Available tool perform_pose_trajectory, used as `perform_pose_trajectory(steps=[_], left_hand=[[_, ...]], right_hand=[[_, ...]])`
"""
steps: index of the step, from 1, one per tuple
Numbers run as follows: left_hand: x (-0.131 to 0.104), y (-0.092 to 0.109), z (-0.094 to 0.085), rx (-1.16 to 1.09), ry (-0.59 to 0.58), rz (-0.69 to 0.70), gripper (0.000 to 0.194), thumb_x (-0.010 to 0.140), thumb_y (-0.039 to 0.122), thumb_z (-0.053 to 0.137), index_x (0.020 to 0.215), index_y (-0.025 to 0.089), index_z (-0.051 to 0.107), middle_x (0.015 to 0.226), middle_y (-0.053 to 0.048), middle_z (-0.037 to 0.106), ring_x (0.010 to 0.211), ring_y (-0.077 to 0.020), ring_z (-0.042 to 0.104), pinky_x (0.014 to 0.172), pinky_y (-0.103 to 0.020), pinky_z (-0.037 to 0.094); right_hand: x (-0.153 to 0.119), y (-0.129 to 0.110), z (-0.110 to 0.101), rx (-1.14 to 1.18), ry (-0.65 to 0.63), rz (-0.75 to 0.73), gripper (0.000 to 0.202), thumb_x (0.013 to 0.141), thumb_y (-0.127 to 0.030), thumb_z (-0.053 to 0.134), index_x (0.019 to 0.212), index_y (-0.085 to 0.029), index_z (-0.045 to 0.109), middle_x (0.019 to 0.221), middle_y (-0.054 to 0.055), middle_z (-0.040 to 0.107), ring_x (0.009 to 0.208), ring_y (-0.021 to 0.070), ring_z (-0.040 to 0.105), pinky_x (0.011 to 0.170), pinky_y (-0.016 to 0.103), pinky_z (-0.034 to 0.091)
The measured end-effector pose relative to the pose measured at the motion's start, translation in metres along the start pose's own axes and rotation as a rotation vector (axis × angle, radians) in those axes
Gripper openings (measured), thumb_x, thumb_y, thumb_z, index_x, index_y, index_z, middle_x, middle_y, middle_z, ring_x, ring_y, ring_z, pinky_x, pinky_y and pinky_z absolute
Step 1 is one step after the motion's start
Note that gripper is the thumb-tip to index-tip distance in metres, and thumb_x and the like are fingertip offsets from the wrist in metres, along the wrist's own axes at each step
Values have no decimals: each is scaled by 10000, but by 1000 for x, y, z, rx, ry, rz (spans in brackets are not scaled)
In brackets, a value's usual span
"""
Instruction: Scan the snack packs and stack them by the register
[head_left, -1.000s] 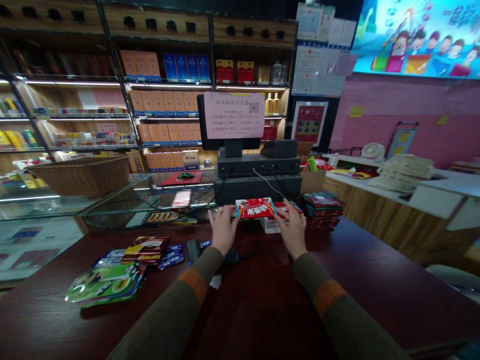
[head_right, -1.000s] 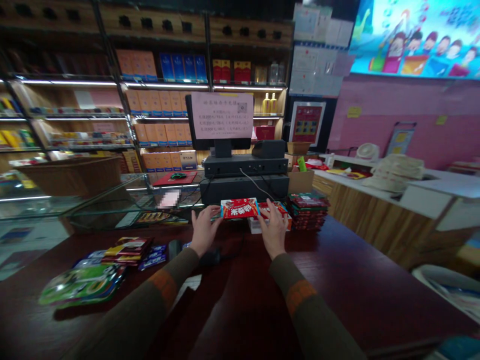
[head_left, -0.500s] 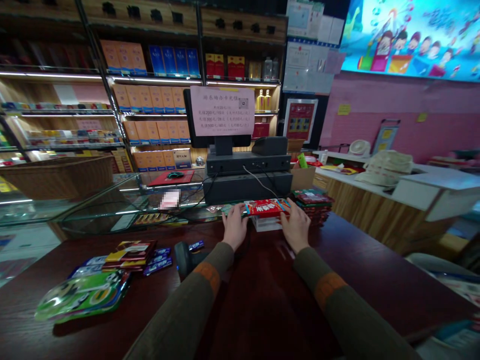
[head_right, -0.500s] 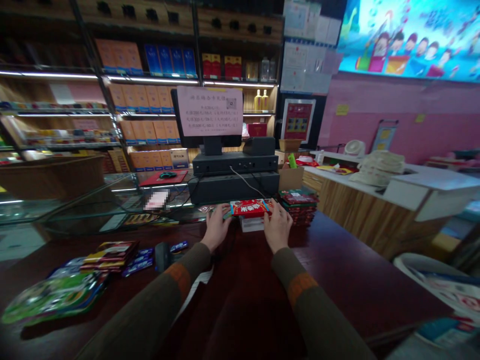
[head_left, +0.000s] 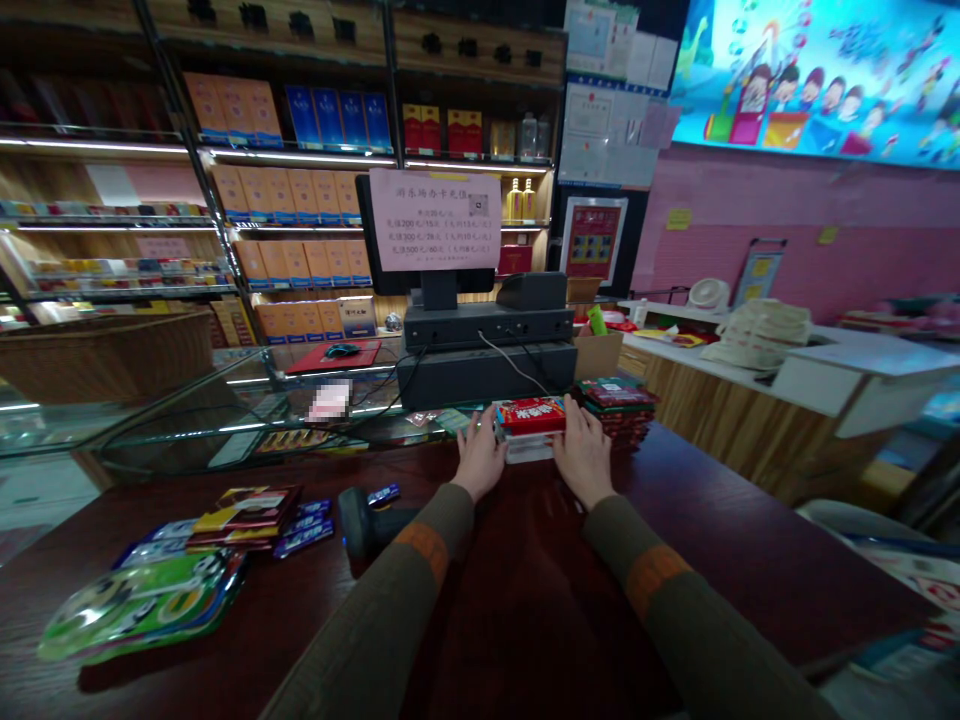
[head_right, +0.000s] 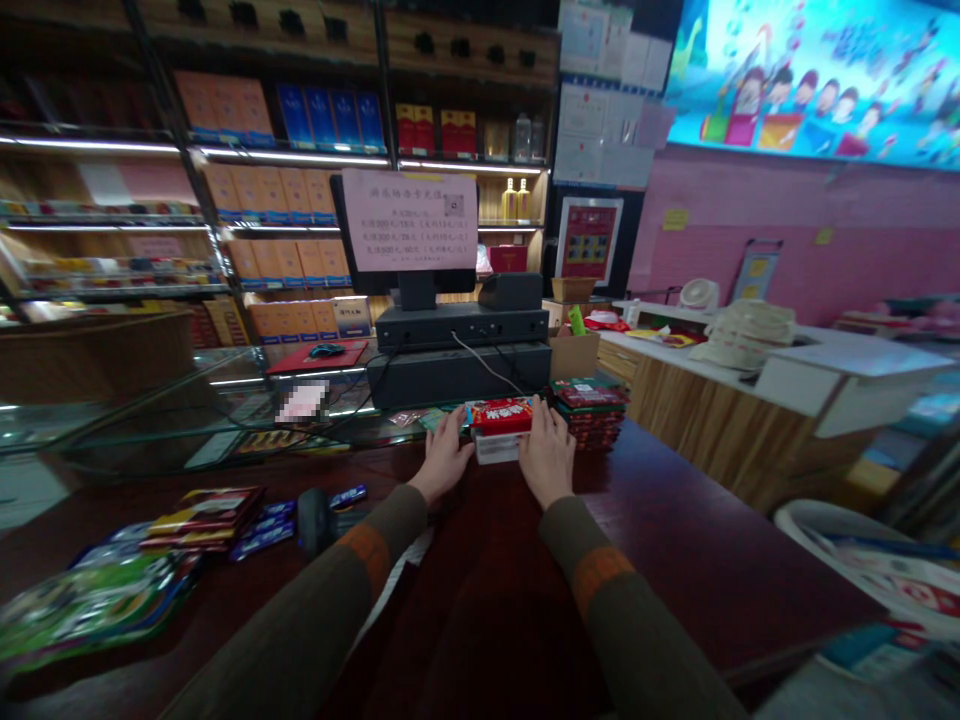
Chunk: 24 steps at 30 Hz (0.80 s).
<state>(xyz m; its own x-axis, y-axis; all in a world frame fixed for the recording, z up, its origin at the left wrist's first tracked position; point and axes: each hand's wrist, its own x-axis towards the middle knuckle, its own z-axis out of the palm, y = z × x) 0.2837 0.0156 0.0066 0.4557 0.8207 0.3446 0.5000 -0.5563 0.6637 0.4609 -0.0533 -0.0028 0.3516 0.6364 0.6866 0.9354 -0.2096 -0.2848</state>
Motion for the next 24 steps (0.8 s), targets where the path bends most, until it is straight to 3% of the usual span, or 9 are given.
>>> perform_pose_trajectory(steps=[3,5,10,17,24], left_hand=[[-2,-1,3,8,-13,5,811,842,169,544,1559,275,183,1631,-98,312,1545,-307,150,1219,-628,109],[-6,0,2,31,34,20,813,831,189,564,1559,233,204,1617,-124,326,1526,-307,200,1226,-588,140],[-16,6,-4,80,180,113,741,822,199,568,1518,196,312,1436,-112,544,1351,-265,424,1201,-459,248],[-15,14,-3,39,133,90,760,811,141,529,1528,219,290,1408,-66,607,1340,-263,424,1214,-489,198],[-11,15,8,9,57,101,849,786,57,467,1565,253,190,1501,-68,526,1444,-242,344,1234,-548,140]], right_hand=[[-3,3,1,-11,26,-15,654,917,-189,419,1560,-170,299,1448,166,553,1345,299,441,978,462,429],[-6,4,1,-20,45,-24,635,928,-189,413,1555,-178,312,1440,164,554,1363,287,437,996,458,422],[-8,2,-2,-11,63,-95,660,930,-160,420,1573,-213,283,1459,140,547,1395,273,422,1029,448,395],[-6,5,-2,-29,52,-86,716,918,-147,427,1598,-215,214,1452,142,561,1389,279,436,1027,450,392],[-3,9,0,-43,8,-83,728,917,-143,409,1604,-215,179,1462,132,553,1407,282,409,1030,459,389]])
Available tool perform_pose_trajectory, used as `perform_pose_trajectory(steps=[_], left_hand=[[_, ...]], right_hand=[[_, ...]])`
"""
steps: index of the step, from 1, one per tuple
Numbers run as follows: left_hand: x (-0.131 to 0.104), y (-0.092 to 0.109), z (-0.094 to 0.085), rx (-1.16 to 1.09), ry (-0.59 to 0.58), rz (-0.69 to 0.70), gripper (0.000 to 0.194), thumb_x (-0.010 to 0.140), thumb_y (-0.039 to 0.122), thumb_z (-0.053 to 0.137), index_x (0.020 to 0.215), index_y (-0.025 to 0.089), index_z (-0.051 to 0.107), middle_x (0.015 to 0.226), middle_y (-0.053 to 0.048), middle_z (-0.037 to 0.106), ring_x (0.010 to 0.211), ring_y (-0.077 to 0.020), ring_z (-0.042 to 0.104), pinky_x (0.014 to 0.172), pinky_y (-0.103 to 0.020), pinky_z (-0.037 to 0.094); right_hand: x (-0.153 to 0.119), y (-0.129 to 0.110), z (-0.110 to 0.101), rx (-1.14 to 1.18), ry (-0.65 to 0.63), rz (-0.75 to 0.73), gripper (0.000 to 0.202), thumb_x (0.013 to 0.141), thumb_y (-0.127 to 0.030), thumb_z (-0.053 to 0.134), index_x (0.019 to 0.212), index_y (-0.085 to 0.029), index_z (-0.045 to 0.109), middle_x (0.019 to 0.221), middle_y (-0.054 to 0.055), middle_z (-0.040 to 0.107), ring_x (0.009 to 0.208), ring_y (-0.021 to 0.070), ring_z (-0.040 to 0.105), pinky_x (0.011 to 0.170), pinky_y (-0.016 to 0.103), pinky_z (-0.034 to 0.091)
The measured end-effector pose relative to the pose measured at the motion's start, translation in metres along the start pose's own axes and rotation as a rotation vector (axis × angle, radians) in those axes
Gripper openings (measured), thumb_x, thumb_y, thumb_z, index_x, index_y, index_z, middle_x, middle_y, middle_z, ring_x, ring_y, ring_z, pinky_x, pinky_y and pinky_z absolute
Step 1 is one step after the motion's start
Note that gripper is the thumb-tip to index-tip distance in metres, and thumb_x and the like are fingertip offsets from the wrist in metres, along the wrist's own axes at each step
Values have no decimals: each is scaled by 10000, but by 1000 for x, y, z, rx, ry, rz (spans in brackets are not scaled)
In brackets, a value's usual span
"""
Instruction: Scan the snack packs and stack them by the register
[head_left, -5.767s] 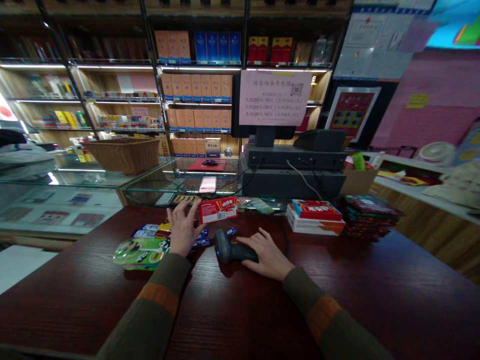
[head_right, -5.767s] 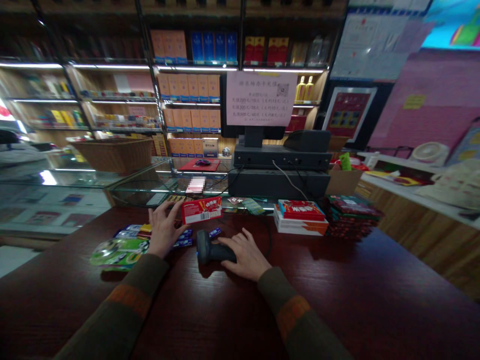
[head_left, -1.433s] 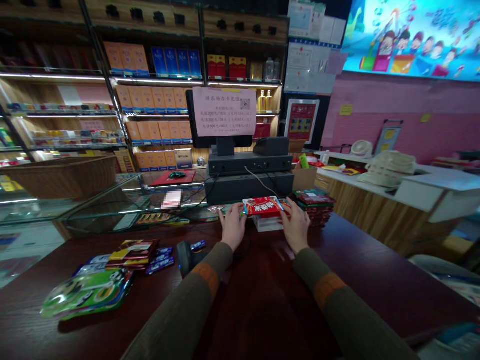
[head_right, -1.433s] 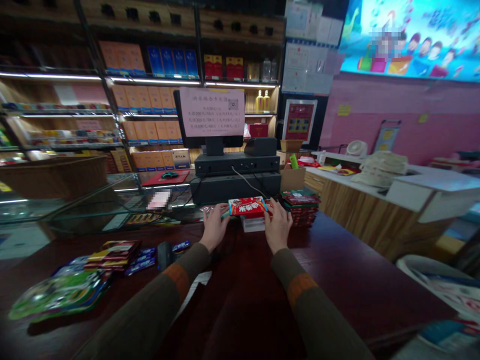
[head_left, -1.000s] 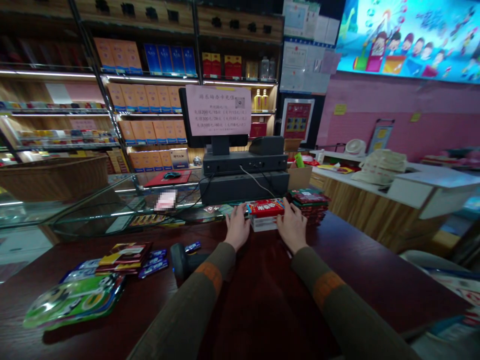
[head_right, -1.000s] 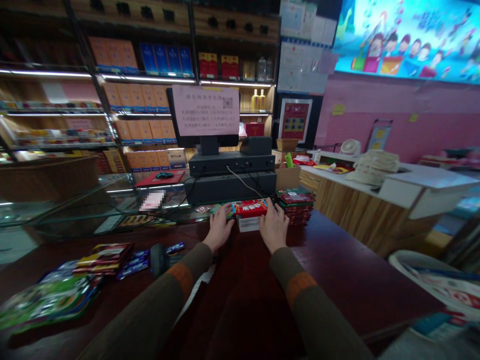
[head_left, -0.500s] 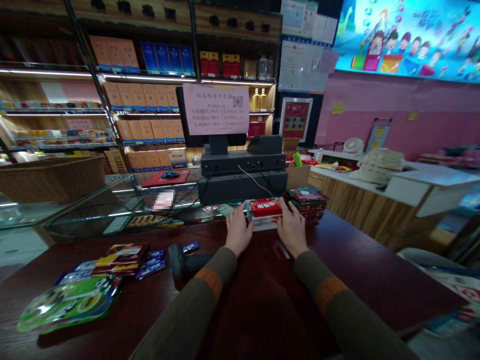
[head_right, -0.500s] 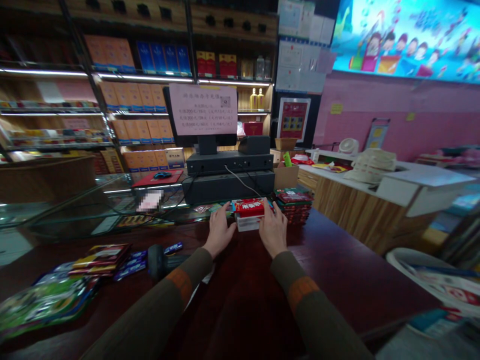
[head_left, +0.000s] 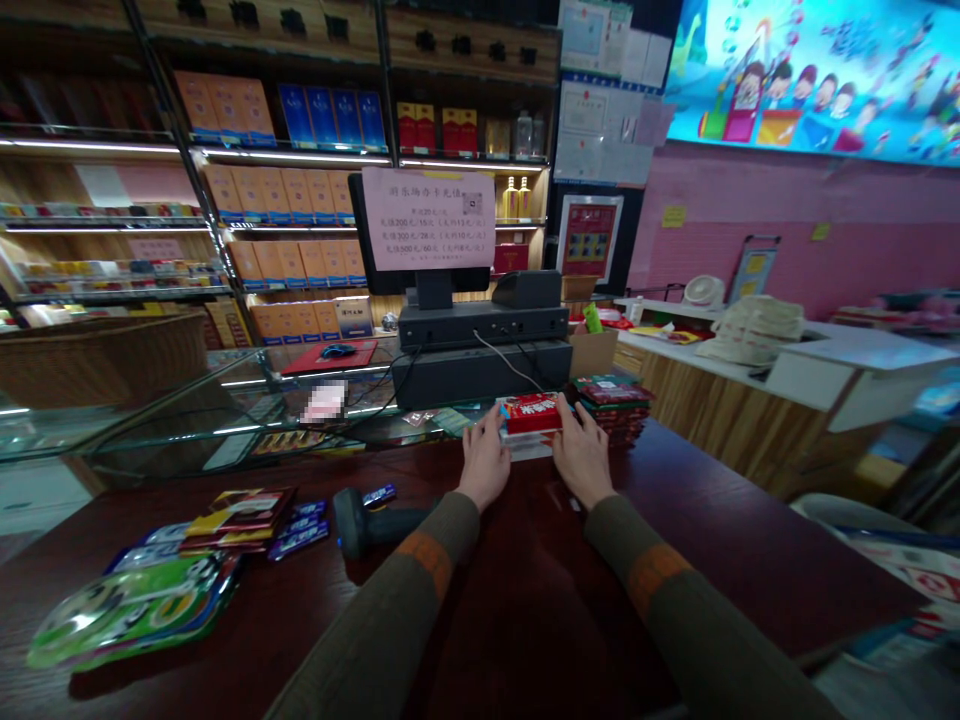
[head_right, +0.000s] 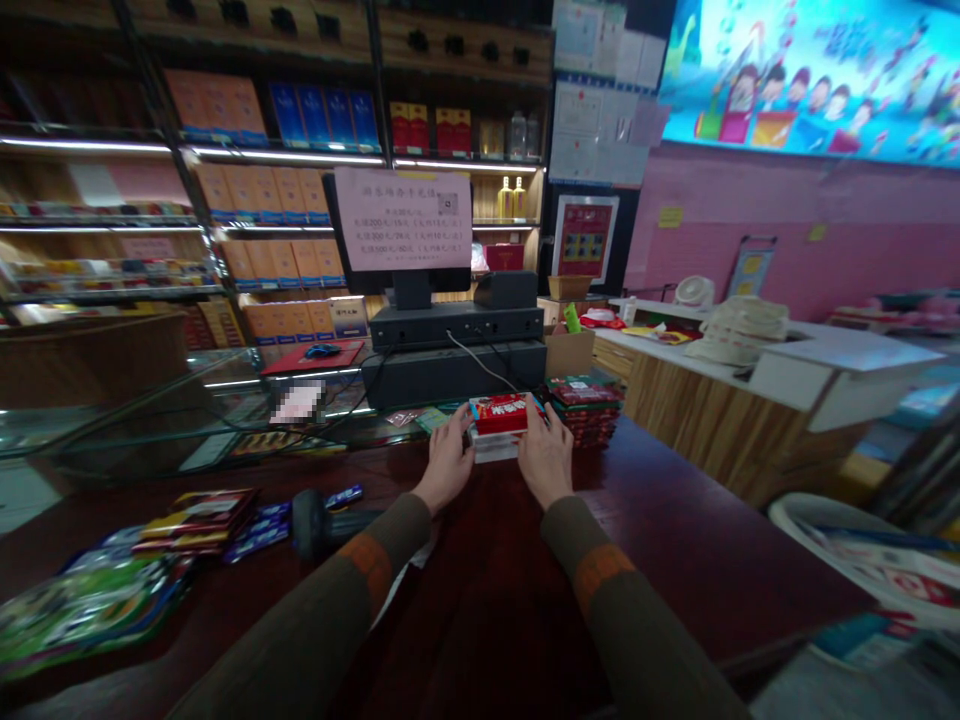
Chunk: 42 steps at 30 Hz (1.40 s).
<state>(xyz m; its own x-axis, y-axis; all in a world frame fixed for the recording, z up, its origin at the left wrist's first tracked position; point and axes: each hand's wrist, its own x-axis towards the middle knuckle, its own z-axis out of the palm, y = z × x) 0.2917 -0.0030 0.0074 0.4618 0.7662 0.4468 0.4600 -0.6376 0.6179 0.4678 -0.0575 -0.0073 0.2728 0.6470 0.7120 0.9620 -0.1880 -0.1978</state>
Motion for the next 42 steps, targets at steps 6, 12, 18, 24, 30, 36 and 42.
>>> perform_pose_trajectory(steps=[6,12,18,24,30,36,42], left_hand=[[2,-4,5,-10,-32,-1,916,761,37,459,1587,243,120,1566,-71,443,1450,-261,342,1235,-557,150],[1,-7,7,-10,-31,18,945,743,41,485,1589,257,124,1556,-69,457,1431,-252,373,1236,-519,177],[0,-8,9,-13,-13,32,922,742,44,481,1581,247,158,1556,-70,454,1420,-237,382,1227,-488,211],[1,-7,7,-1,-20,30,917,746,52,484,1582,244,160,1550,-78,464,1414,-242,389,1223,-499,208],[1,-7,5,0,-30,14,926,750,55,488,1589,233,141,1566,-81,440,1427,-257,372,1225,-499,199],[-3,-10,-1,-12,-18,12,912,750,64,488,1585,219,157,1558,-89,448,1440,-261,348,1228,-500,178],[-6,-9,-13,-25,-13,-19,872,771,70,481,1579,200,180,1558,-101,445,1448,-244,334,1231,-484,165]], right_hand=[[0,0,-1,-2,-28,-10,722,908,-133,406,1598,-207,205,1465,123,559,1415,286,393,1030,464,389],[0,2,2,-31,-21,-21,789,896,-142,434,1614,-224,118,1440,100,588,1393,285,409,1018,452,400],[-1,1,0,10,-21,-12,733,904,-140,413,1601,-203,195,1416,111,606,1397,294,406,1025,466,389],[0,1,-1,2,-25,-10,704,903,-140,414,1586,-195,248,1439,112,587,1409,287,394,1029,465,383],[0,-2,-2,-4,-11,-12,686,910,-128,405,1577,-203,265,1461,96,570,1416,281,393,1033,464,389],[0,-8,-4,4,-2,-24,718,896,-133,437,1585,-206,246,1465,109,562,1412,290,390,1046,468,390],[0,-20,-10,-2,-26,-36,671,905,-126,417,1563,-177,296,1496,120,527,1424,277,376,1053,449,384]])
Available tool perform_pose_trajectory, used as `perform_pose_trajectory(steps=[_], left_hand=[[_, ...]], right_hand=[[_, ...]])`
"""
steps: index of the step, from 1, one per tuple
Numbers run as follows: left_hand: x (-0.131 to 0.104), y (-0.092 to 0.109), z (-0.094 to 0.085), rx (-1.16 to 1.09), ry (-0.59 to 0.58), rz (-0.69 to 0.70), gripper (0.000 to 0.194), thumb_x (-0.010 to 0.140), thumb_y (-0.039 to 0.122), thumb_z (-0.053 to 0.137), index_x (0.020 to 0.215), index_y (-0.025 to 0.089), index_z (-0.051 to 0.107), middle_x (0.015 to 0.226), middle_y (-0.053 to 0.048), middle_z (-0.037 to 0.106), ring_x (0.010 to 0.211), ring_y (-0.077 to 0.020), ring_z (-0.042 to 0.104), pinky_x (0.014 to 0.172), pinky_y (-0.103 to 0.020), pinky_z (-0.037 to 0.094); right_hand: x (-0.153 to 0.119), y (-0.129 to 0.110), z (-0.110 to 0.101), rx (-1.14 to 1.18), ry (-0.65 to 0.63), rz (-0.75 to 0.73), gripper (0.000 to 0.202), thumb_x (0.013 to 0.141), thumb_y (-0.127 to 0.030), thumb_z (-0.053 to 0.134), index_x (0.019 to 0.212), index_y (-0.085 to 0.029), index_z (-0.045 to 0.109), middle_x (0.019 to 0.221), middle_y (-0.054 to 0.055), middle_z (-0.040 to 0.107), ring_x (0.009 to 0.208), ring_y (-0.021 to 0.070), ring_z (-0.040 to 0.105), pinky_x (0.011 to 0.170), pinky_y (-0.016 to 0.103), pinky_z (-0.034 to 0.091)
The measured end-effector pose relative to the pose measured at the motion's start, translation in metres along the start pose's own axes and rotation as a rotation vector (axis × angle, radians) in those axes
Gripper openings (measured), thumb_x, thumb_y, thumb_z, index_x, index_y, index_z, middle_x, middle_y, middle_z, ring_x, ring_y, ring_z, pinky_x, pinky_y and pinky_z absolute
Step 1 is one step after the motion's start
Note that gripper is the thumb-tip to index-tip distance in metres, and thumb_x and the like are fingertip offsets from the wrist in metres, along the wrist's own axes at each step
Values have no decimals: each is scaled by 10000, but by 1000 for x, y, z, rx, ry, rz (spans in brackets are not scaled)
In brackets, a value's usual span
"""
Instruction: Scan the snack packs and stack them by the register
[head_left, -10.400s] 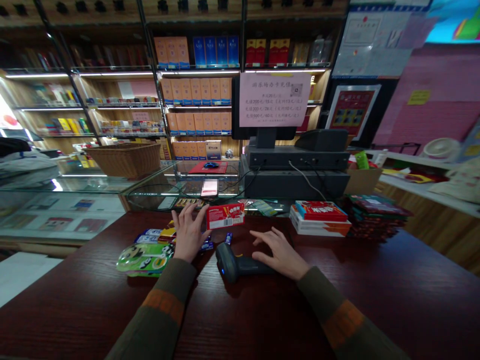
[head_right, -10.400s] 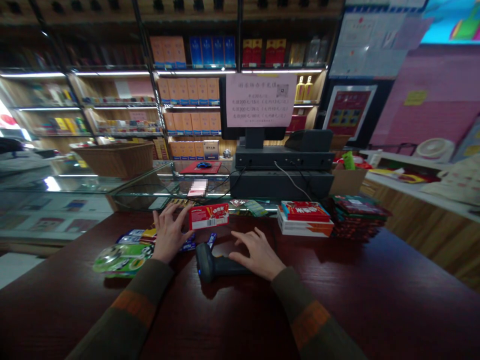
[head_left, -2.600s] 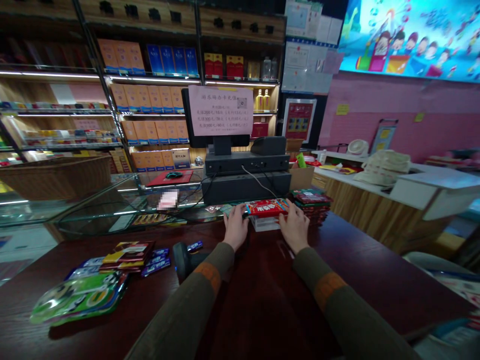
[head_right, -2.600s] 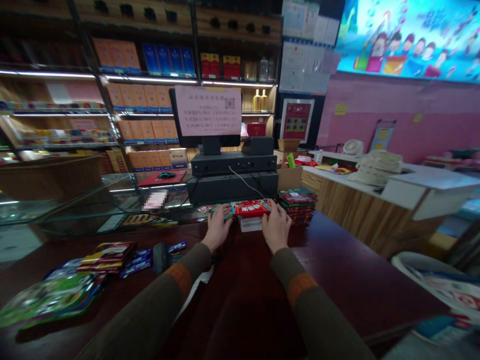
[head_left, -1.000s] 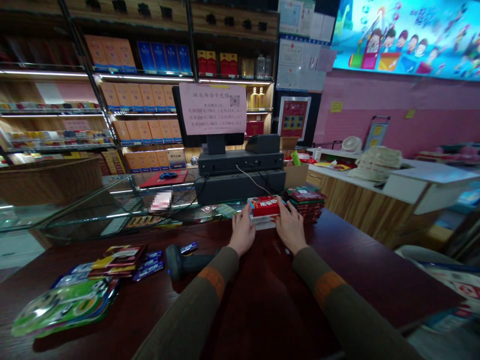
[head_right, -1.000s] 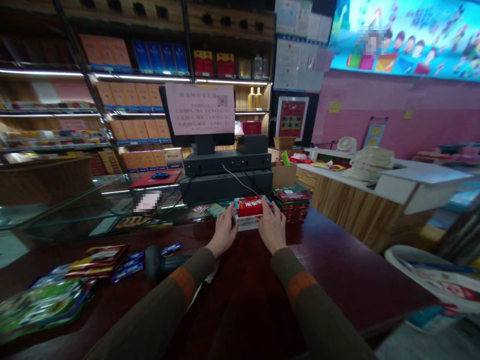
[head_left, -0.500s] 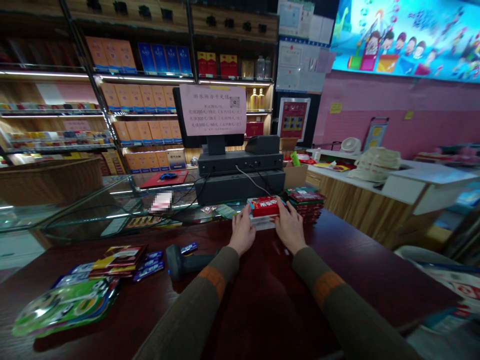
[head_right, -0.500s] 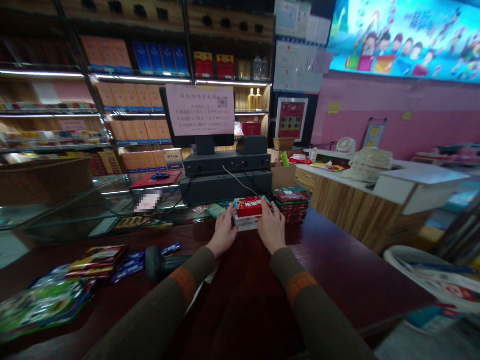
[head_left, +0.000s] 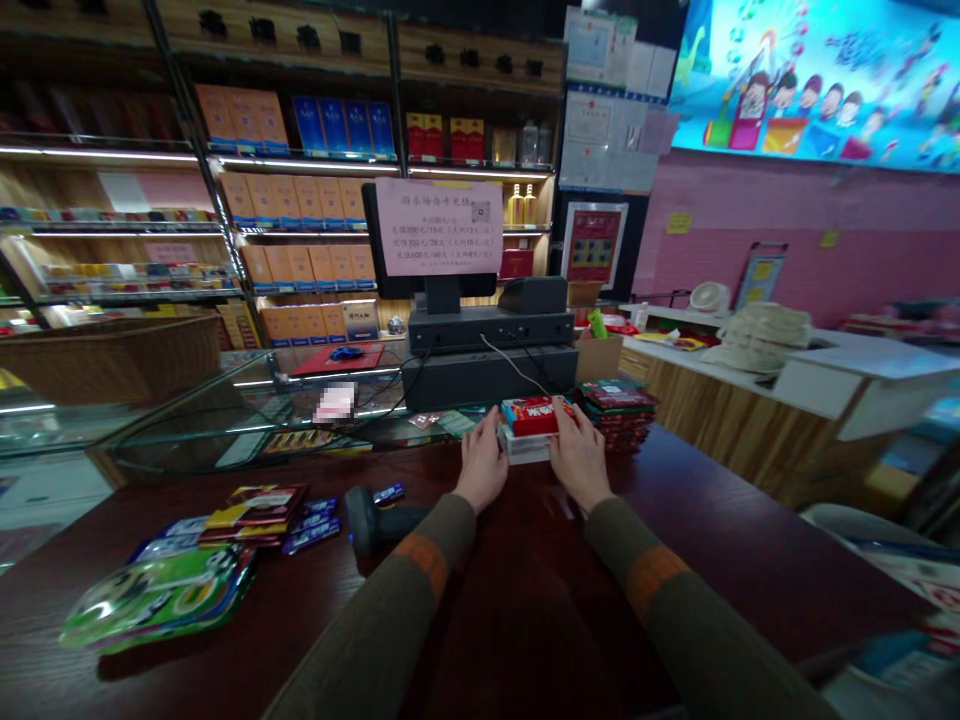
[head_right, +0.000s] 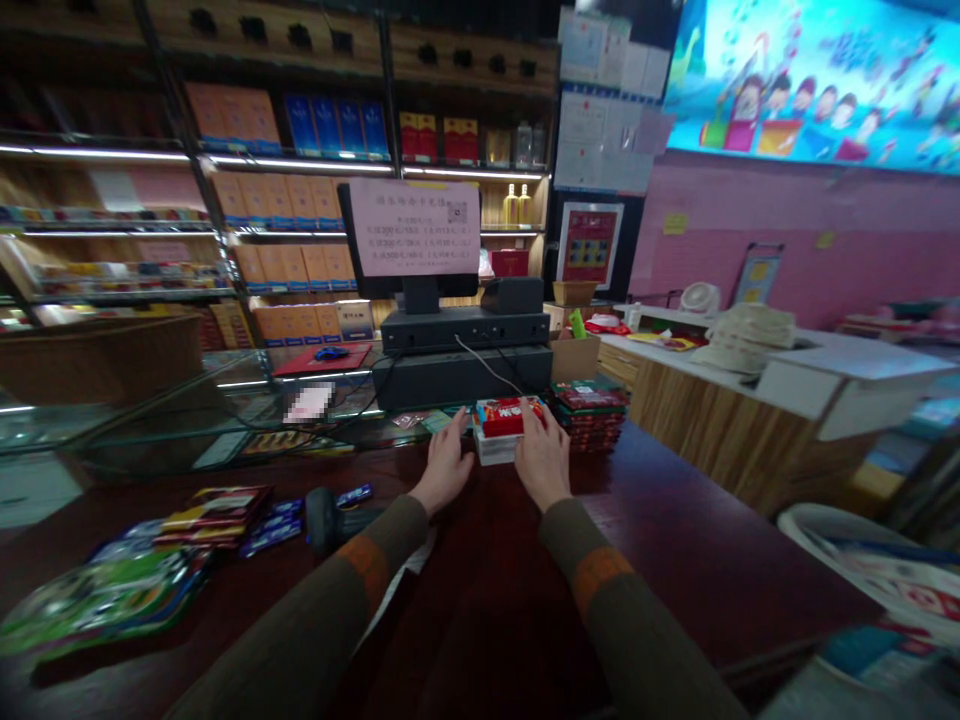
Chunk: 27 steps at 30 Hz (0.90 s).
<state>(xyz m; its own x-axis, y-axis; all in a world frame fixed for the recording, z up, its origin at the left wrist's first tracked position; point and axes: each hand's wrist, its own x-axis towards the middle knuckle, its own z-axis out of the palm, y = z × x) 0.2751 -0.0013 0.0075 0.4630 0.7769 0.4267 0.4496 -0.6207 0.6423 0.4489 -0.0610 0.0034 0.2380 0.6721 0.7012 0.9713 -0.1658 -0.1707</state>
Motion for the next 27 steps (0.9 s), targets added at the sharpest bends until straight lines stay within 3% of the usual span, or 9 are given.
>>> perform_pose_trajectory(steps=[11,17,27], left_hand=[[-13,-21,-36,66,94,-40,837,775,77,484,1564,193,228,1539,-108,465,1435,-243,357,1221,-479,196],[-24,-43,-73,128,196,-27,775,778,90,499,1525,163,308,1482,-130,518,1396,-247,408,1203,-469,243],[-52,-94,-135,196,341,-113,662,804,107,509,1455,188,417,1439,-135,543,1390,-274,432,1186,-532,279]], right_hand=[[-1,-38,0,3,-43,-58,707,904,-125,415,1587,-205,247,1473,86,557,1425,274,368,1072,435,348],[-2,-74,5,67,-90,-132,643,907,-113,399,1544,-189,355,1501,79,532,1445,264,344,1086,426,336],[-3,-142,19,176,-193,-227,632,911,-110,408,1536,-191,365,1474,65,562,1443,254,354,1110,437,314]])
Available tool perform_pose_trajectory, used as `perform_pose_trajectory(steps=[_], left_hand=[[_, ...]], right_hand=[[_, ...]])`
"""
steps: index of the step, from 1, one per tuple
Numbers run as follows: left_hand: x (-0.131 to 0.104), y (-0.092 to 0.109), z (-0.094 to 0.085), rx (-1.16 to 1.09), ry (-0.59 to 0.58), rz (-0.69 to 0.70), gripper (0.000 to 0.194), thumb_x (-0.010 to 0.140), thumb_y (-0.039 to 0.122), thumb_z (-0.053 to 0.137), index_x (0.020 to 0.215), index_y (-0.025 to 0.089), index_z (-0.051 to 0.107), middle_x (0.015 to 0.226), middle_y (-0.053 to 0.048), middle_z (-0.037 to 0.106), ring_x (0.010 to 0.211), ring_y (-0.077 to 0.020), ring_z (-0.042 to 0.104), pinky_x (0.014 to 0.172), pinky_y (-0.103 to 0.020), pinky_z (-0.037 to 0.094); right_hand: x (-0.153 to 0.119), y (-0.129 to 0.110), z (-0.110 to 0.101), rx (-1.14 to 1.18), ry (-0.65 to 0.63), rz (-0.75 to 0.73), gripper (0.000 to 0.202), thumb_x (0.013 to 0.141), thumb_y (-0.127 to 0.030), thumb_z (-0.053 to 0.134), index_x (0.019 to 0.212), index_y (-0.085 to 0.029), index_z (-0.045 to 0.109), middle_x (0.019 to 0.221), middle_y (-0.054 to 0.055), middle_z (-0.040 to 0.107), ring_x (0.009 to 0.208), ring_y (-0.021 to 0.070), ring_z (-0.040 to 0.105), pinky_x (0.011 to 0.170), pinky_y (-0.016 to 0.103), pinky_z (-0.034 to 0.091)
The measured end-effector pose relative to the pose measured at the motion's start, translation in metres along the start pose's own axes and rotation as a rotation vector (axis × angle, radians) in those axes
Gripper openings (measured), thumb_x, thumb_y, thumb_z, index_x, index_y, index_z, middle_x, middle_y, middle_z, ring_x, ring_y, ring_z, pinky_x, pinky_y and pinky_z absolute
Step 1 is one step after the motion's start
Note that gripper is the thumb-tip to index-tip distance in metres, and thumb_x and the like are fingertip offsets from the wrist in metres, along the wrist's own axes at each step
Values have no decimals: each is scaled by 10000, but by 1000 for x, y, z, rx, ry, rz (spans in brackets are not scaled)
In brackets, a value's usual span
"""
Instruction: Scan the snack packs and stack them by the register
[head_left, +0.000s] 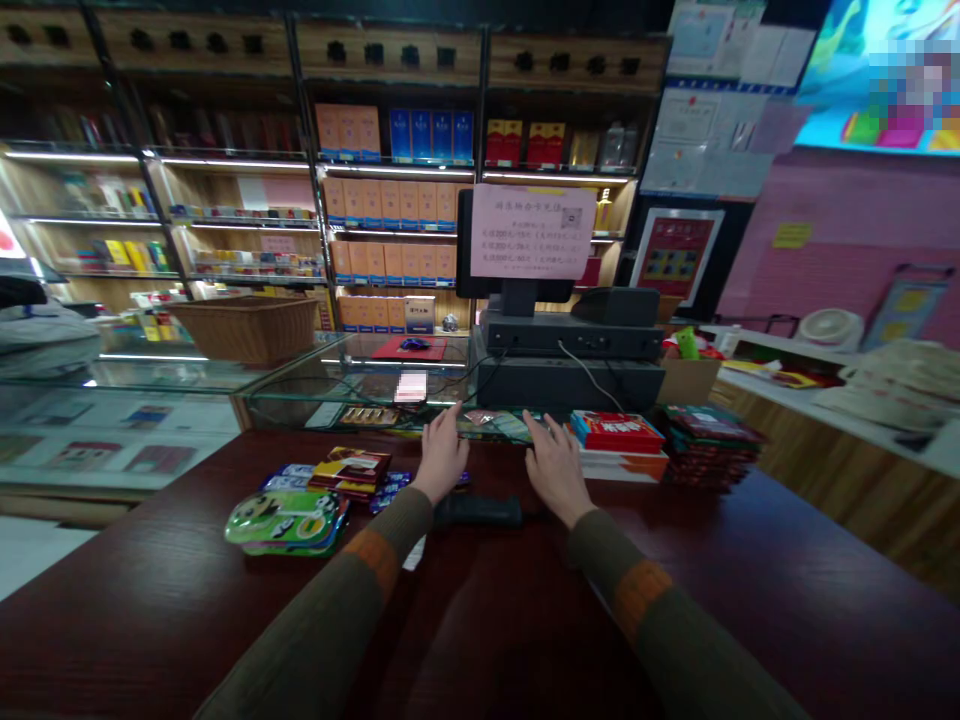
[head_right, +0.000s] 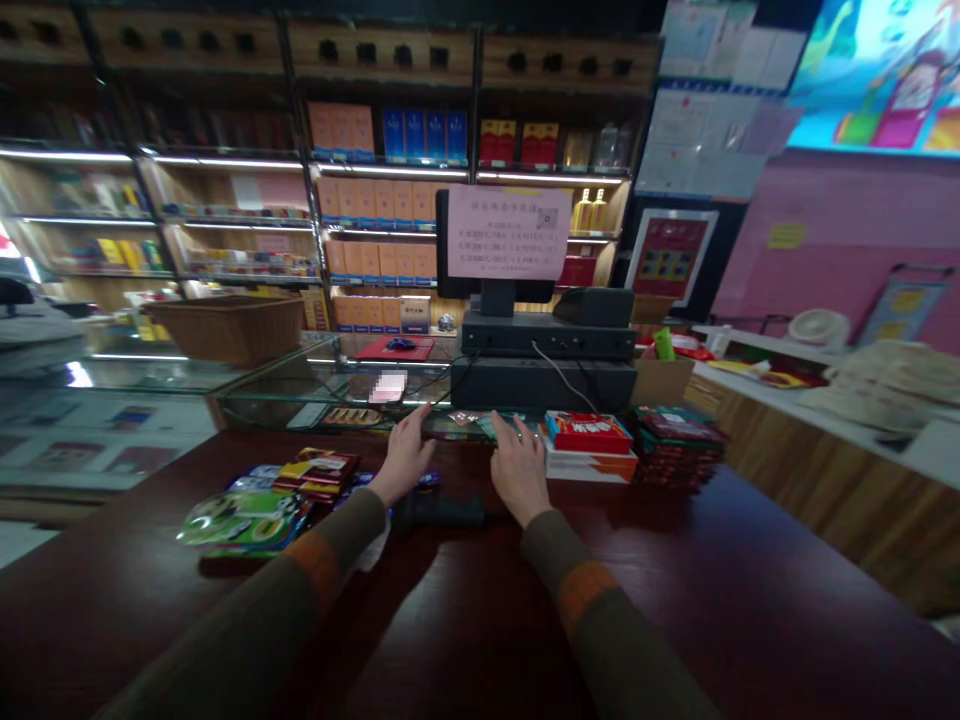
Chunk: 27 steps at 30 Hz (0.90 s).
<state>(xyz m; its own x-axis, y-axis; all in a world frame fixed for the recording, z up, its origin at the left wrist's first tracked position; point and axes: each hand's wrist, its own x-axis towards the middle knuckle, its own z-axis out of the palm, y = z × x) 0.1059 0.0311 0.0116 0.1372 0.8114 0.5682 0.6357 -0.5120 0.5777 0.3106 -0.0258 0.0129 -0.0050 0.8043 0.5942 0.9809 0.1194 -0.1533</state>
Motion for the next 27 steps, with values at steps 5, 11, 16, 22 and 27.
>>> perform_pose_trajectory(steps=[5,11,16,22,27], left_hand=[[-3,-31,-27,87,49,14,628,801,116,505,1425,165,448,1410,-138,566,1363,-282,457,1166,-524,322],[-5,-63,-58,187,97,-28,615,808,135,498,1420,182,460,1408,-127,576,1351,-288,474,1150,-530,339],[-8,-77,-87,278,65,-123,588,834,167,481,1422,191,468,1432,-115,566,1370,-293,459,1165,-507,321],[-16,-86,-116,352,10,-275,567,858,185,472,1423,224,473,1456,-117,549,1388,-287,446,1181,-537,284],[-25,-98,-132,420,-18,-340,543,883,217,470,1426,220,456,1463,-136,545,1392,-297,440,1185,-581,246]], right_hand=[[5,-30,6,56,-58,-47,611,918,-115,410,1525,-176,386,1475,82,560,1448,252,355,1111,441,323],[13,-62,13,175,-102,-85,587,941,-157,427,1525,-207,394,1494,72,540,1426,236,388,1103,419,347],[21,-90,17,257,-163,-101,515,984,-252,418,1496,-212,440,1503,77,529,1414,225,408,1107,415,347],[25,-126,14,286,-257,-134,492,1003,-342,417,1480,-231,467,1480,89,553,1416,252,412,1109,437,320],[25,-151,16,239,-290,-251,520,986,-416,467,1467,-219,479,1464,97,571,1411,278,408,1114,452,286]])
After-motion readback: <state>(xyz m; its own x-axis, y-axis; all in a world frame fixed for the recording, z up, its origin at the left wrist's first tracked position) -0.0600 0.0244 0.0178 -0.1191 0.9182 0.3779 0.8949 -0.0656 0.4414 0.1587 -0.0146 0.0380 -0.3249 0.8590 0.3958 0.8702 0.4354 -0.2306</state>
